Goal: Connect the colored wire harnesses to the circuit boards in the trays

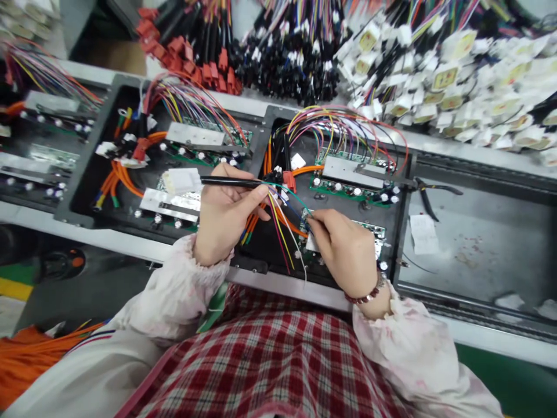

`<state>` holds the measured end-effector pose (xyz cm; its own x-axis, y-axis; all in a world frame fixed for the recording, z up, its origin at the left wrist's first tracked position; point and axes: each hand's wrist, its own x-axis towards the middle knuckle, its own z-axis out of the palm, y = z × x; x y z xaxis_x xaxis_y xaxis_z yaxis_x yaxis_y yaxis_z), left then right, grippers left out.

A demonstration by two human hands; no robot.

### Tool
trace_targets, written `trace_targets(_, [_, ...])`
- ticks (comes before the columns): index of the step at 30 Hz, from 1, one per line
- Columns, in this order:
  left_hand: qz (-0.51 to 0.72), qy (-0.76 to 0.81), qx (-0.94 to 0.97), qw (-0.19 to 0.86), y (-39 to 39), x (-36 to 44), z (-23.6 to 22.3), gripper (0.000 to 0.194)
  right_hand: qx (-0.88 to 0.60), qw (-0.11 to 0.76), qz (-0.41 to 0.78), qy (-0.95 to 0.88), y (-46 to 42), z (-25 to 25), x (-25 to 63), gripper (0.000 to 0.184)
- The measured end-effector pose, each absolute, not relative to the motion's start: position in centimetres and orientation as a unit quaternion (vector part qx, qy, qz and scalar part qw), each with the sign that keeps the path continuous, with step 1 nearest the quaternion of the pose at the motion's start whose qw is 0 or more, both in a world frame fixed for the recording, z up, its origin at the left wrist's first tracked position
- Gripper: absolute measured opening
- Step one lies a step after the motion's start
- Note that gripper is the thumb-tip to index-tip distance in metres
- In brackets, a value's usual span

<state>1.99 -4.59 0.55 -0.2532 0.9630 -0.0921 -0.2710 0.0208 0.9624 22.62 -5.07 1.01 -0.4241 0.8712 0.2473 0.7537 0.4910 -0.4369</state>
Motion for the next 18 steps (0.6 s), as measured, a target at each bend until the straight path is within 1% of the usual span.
trace_targets(11, [0.605,0.509,0.357,0.498,-4.84,1.94,0.7,0.03,-0.479,0.214,0.113,-0.844,-4.91,0.95,22.45,0.014])
trace_targets(18, [0.601,0.516,0.363,0.491,-4.81,1.83,0.65,0.031,-0.497,0.193,0.15,-0.832,-5.42,1.41,23.11,0.018])
